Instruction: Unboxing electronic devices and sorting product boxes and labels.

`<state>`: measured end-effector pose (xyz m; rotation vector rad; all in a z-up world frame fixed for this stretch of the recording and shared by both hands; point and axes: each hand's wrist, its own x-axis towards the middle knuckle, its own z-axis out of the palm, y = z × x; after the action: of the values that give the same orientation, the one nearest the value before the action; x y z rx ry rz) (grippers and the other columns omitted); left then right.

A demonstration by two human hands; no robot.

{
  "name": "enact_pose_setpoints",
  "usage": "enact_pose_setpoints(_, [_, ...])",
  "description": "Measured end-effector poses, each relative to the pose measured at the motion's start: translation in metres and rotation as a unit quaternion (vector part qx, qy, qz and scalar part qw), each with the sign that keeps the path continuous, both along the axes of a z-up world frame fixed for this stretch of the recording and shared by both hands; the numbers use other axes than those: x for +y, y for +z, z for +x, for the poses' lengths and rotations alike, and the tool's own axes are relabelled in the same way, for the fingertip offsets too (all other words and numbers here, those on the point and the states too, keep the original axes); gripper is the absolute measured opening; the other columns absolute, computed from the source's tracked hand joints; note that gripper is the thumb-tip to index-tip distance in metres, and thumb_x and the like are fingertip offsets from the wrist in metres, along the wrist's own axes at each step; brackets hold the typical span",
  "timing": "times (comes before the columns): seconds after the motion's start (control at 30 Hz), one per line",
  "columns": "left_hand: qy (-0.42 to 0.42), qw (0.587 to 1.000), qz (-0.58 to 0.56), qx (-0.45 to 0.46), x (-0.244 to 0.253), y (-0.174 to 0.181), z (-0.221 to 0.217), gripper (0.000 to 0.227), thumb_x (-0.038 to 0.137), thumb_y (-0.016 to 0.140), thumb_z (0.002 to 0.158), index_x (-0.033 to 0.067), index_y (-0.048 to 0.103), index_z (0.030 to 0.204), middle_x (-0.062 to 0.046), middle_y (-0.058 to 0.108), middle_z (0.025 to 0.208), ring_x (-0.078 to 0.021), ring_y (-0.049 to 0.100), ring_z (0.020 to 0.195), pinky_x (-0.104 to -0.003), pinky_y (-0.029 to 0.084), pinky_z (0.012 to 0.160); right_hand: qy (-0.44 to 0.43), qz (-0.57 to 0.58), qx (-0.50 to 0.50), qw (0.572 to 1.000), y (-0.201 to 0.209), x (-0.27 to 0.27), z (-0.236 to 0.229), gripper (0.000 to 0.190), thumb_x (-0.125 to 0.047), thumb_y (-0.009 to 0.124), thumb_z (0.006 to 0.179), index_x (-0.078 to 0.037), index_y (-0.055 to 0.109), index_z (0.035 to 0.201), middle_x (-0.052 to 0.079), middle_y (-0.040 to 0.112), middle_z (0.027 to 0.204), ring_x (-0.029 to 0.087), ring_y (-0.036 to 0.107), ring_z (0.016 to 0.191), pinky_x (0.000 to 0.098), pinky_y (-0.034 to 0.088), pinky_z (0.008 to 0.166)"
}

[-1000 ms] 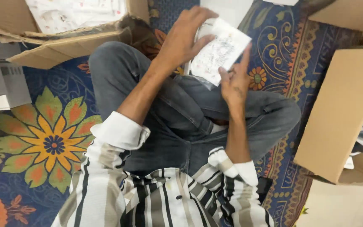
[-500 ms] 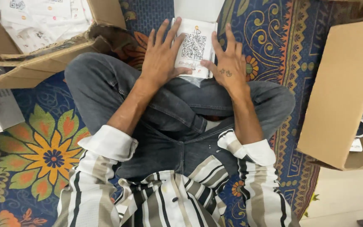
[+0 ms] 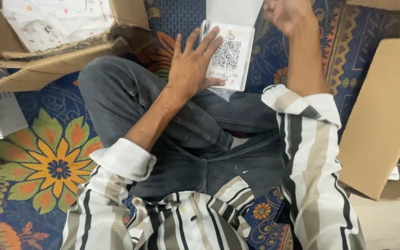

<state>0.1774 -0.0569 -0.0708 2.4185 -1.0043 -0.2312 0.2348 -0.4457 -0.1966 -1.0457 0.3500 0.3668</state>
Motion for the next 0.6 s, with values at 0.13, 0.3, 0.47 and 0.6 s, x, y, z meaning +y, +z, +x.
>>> enact_pose_setpoints(0.13, [0.003, 0.999, 0.031, -0.01, 0.001, -0.004, -0.006, 0.108, 0.061, 0.088, 0.065, 0.014, 0.045, 0.153, -0.002, 0.033, 0.162, -0.0362, 0.03, 0.147, -0.068, 0.022, 0.117, 0.054, -0.095, 0.002, 0.994, 0.039, 0.034, -0.003, 0.034, -0.038, 0.053, 0.112, -0.011, 0.062, 0.13, 0.006, 0.065, 0.132, 0.022, 0.065, 0.119, 0.0471, 0.051, 0.105])
enact_pose_setpoints(0.3, [-0.014, 0.997, 0.01, -0.077, -0.012, -0.012, 0.004, 0.112, 0.063, 0.087, 0.065, 0.0092, 0.044, 0.153, -0.006, 0.032, 0.162, -0.0391, 0.032, 0.146, -0.063, 0.026, 0.12, 0.036, -0.088, -0.041, 0.995, 0.015, 0.026, 0.007, 0.045, -0.045, 0.049, 0.108, -0.012, 0.064, 0.134, 0.006, 0.068, 0.136, 0.025, 0.061, 0.131, 0.05, 0.047, 0.112])
enact_pose_setpoints(0.47, [0.008, 0.995, -0.015, -0.094, -0.004, -0.019, -0.009, 0.113, 0.064, 0.087, 0.067, 0.0085, 0.043, 0.155, -0.005, 0.031, 0.164, -0.0386, 0.039, 0.139, -0.06, 0.033, 0.116, 0.02, -0.064, -0.076, 0.995, 0.037, 0.044, -0.024, 0.048, -0.048, 0.051, 0.109, -0.012, 0.058, 0.139, 0.008, 0.063, 0.144, 0.025, 0.059, 0.136, 0.0544, 0.046, 0.115])
enact_pose_setpoints(0.6, [-0.018, 0.997, -0.021, -0.068, -0.003, -0.015, -0.008, 0.115, 0.059, 0.089, 0.063, 0.0073, 0.042, 0.154, -0.005, 0.03, 0.163, -0.0396, 0.042, 0.133, -0.055, 0.038, 0.111, -0.011, 0.008, -0.073, 0.997, 0.048, 0.072, -0.036, 0.03, -0.029, 0.062, 0.113, -0.018, 0.053, 0.139, 0.003, 0.057, 0.133, 0.024, 0.061, 0.127, 0.0511, 0.049, 0.108])
